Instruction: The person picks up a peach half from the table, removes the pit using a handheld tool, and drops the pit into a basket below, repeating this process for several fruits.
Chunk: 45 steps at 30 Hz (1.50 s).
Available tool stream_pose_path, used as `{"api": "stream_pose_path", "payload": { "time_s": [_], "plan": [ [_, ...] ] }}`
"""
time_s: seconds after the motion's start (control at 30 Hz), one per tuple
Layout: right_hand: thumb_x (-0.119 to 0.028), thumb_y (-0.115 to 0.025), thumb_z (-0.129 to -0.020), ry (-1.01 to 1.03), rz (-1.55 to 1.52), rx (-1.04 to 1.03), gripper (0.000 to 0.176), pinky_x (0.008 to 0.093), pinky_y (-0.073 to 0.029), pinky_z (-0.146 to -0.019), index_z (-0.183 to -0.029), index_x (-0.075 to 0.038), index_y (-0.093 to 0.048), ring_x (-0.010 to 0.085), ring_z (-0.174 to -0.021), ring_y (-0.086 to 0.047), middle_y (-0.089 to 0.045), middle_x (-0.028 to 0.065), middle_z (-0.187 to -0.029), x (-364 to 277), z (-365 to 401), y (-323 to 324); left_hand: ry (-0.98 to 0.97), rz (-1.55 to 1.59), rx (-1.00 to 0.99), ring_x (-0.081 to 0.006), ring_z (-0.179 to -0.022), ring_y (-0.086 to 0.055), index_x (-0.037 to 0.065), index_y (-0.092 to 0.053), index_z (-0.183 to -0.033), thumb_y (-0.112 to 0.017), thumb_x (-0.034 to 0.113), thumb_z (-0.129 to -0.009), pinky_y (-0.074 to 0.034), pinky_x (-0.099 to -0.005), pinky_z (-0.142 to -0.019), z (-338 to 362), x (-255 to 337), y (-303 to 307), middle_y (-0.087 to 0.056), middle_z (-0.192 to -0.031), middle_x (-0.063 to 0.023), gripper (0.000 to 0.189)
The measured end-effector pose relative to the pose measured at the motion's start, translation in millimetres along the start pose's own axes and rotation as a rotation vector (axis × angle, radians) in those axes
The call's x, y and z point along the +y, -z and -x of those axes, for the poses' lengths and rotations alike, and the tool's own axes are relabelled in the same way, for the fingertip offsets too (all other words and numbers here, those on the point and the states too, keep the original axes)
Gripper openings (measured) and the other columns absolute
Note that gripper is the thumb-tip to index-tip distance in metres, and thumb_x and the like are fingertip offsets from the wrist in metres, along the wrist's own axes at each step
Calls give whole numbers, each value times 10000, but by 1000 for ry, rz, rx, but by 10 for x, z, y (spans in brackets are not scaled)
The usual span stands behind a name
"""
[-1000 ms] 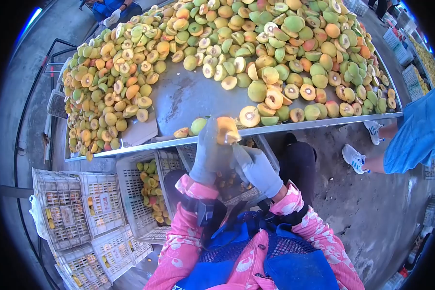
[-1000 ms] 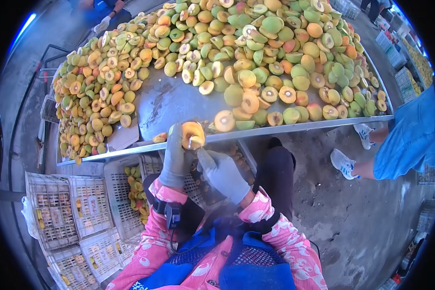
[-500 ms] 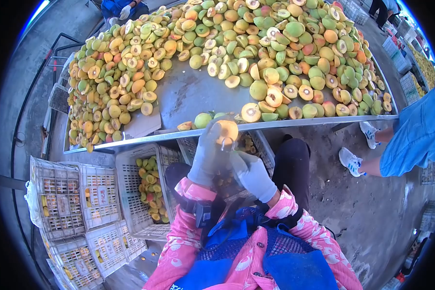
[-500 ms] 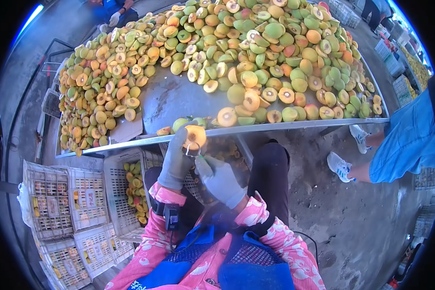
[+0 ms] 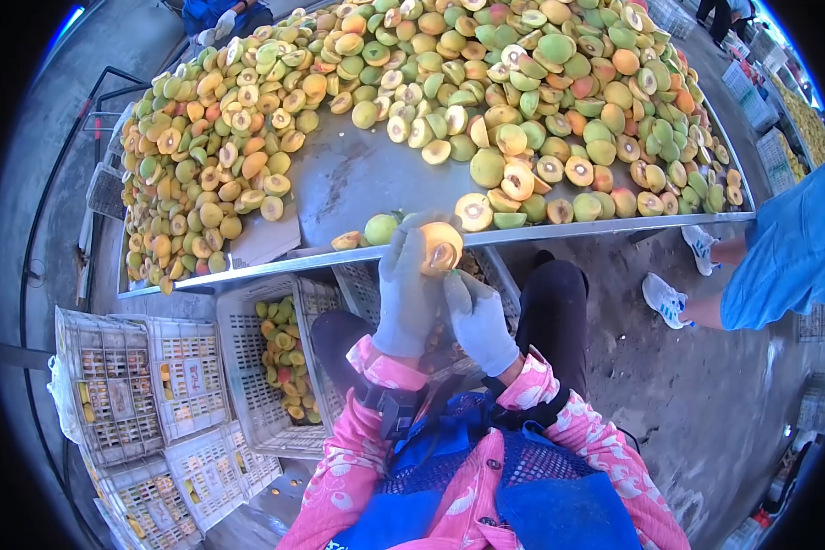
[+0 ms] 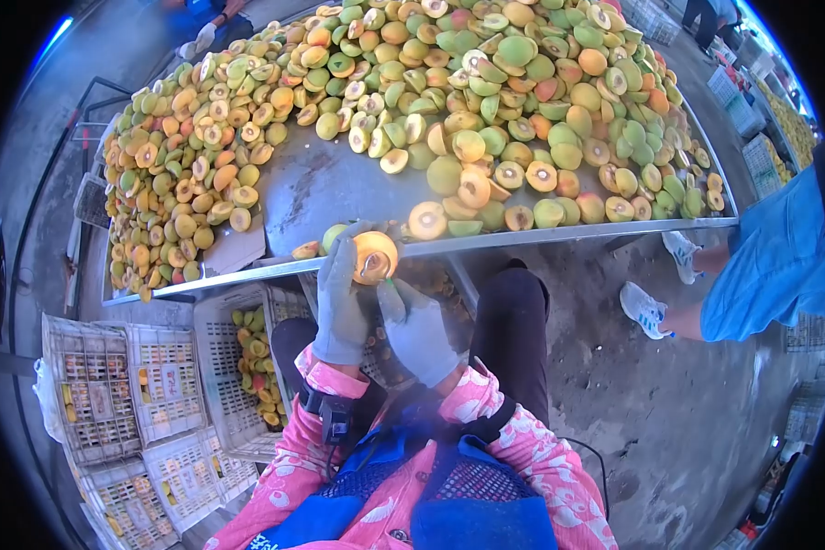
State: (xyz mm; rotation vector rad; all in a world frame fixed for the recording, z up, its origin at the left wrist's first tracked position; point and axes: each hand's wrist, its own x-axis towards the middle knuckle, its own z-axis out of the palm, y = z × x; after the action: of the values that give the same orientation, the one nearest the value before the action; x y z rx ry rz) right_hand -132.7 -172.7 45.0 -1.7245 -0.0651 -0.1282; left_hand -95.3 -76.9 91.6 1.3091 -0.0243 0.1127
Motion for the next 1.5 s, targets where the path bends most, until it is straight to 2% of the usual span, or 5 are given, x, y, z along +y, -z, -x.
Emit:
{"api": "stream_pose_path", "payload": {
  "time_s": [0.27,0.4,0.53,1.2,1.5],
  "plan": [
    [-260,-467,-986,-36,-338,-84,317,317,-418,-513,-888,20,-581,131,-557,-498,-542,120,-632,26,-94,-20,59,102,-48,-271,-1146,-541,-13,-450,-1258,-444,286,-966,-432,-373,-995,21,-28,29,-540,-1230,-157,418],
    [-272,-471,-987,-329,-467,-252,328,323,-421,-526,-882,16,-589,128,-568,-486,-535,109,-634,-24,-118,177,-20,-10,-141,-285,-1163,-534,-19,-405,-1321,-492,369,-946,-430,-394,-1010,-141,-100,297,-506,-1282,-174,546],
    [-275,-485,-982,13,-115,-232,336,344,-430,-560,-881,22,-607,160,-592,-516,-568,135,-661,81,-150,177,290,230,-470,-308,-1136,-557,-2,-443,-1277,-527,414,-931,-474,-442,-970,-325,-67,460,-528,-1249,-183,547],
    [-283,-482,-986,104,-327,-96,338,297,-433,-530,-985,28,-615,113,-579,-520,-598,90,-657,18,-214,82,-108,48,52,-302,-1086,-572,-40,-492,-1206,-444,392,-969,-458,-446,-993,-99,-38,-150,-548,-1192,-206,495],
    [-442,-366,-1007,-378,-651,-333,494,242,-281,-378,-746,-65,-549,71,-398,-358,-452,-11,-525,-213,-167,274,95,-303,-270,-235,-946,-623,-35,-544,-1139,-442,337,-970,-524,-368,-863,-293,271,-36,-616,-1043,-168,421]
  ]
}}
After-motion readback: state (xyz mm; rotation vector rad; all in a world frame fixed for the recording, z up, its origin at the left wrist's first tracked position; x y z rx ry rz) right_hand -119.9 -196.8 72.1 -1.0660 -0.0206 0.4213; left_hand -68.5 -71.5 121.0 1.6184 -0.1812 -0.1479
